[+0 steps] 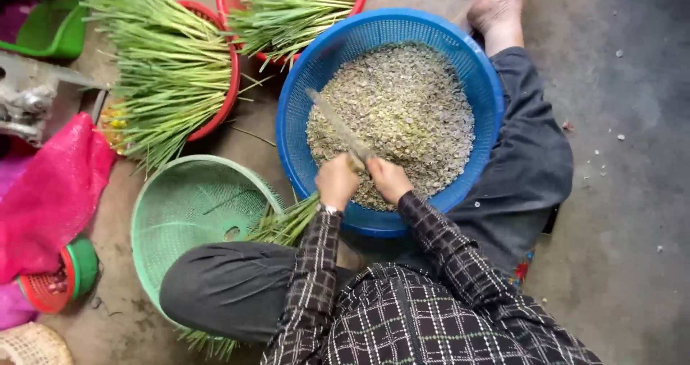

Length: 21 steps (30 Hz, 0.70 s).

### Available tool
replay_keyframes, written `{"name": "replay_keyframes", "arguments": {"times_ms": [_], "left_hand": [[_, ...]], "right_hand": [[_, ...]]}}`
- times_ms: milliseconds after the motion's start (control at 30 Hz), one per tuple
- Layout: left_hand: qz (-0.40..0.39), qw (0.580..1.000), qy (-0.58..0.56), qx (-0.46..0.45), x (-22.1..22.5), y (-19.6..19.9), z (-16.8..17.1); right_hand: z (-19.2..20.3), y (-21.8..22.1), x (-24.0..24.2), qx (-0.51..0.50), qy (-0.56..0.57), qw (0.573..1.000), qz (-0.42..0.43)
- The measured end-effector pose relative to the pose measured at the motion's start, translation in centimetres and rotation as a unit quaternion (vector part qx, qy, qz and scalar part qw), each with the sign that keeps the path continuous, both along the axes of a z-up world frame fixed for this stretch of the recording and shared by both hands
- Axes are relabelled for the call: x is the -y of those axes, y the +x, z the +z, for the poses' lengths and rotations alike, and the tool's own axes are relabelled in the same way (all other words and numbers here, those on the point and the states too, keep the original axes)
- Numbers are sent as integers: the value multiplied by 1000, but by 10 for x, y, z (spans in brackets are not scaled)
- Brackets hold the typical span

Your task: Chopping lemongrass stalks into small pieces using a knife and collecting them in a basket.

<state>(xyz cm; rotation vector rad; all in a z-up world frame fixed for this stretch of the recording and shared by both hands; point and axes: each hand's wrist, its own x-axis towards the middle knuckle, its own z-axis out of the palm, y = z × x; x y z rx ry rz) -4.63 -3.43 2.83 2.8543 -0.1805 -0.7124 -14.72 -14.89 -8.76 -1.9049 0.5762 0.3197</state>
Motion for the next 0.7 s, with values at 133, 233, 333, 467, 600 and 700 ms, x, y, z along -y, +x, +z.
{"name": "replay_keyframes", "arguments": {"times_ms": [133, 233, 333, 467, 600, 700], "left_hand": [[8, 998, -58, 28, -11, 18, -5], [28, 995, -45, 80, -41, 45, -48], [-23, 997, -53, 49, -13, 3, -5], [-25, 989, -144, -19, 10, -13, 53], [7, 958, -266, -106, -16, 16, 29], [-153, 945, -204, -204, -10, 1, 37]], "right_hand": [[7, -6, 2, -14, 22, 1000, -15], [25, -26, -14, -26, 25, 999, -1], [11, -8, -5, -45, 27, 999, -3], [-9, -2, 15, -22, 45, 997, -52], [29, -9, 5, 5, 146, 984, -103], [35, -5, 5, 123, 28, 988, -90]]}}
